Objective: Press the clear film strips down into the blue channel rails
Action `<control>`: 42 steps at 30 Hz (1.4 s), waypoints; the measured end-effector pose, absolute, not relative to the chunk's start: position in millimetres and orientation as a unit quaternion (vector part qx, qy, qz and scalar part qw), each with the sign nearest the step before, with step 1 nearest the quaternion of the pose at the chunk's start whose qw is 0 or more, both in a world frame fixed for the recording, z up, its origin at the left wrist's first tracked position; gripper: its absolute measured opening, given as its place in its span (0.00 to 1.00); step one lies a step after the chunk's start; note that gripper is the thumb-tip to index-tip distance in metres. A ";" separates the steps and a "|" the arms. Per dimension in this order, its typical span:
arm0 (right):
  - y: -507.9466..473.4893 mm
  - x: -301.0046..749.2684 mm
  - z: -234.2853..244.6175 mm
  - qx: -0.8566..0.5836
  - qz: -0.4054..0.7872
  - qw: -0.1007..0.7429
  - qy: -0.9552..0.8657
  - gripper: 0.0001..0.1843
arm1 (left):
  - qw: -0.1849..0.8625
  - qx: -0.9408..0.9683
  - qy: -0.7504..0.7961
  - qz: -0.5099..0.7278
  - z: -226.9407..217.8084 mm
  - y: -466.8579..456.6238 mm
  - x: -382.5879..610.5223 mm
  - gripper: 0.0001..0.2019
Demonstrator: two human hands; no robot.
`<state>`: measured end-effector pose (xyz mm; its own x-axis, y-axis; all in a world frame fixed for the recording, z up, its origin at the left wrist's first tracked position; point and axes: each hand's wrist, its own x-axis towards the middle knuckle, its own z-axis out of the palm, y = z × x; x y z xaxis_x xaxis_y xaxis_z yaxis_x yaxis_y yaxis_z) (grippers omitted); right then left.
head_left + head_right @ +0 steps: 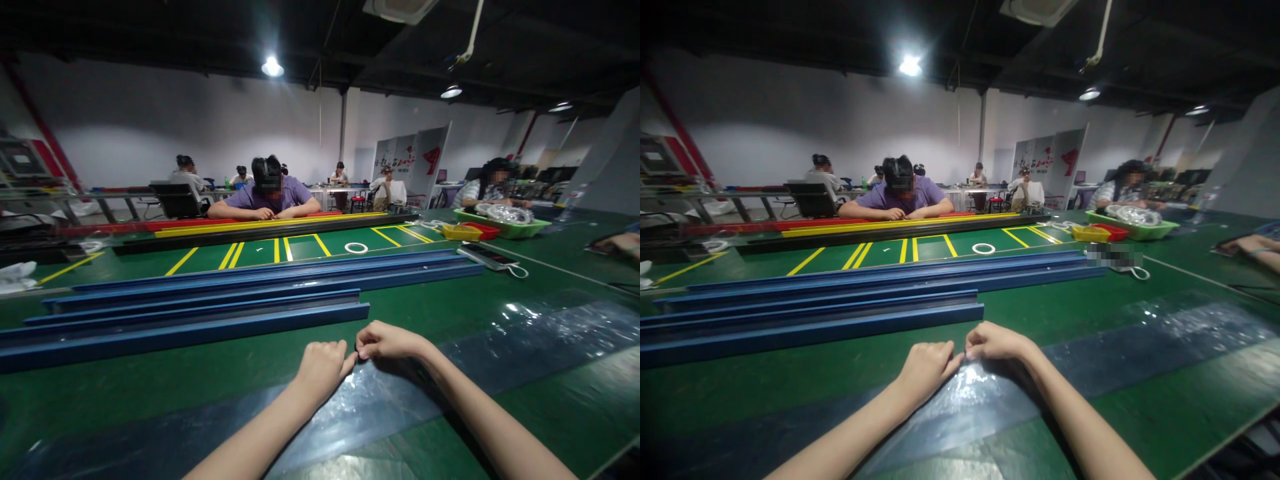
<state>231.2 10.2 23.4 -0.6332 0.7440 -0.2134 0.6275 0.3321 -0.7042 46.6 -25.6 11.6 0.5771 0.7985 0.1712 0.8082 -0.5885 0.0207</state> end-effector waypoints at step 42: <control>13.4 233.6 19.1 -0.505 -0.181 0.262 -0.802 0.16 | -0.159 -0.855 -0.493 0.010 83.1 8.5 -18.2 0.11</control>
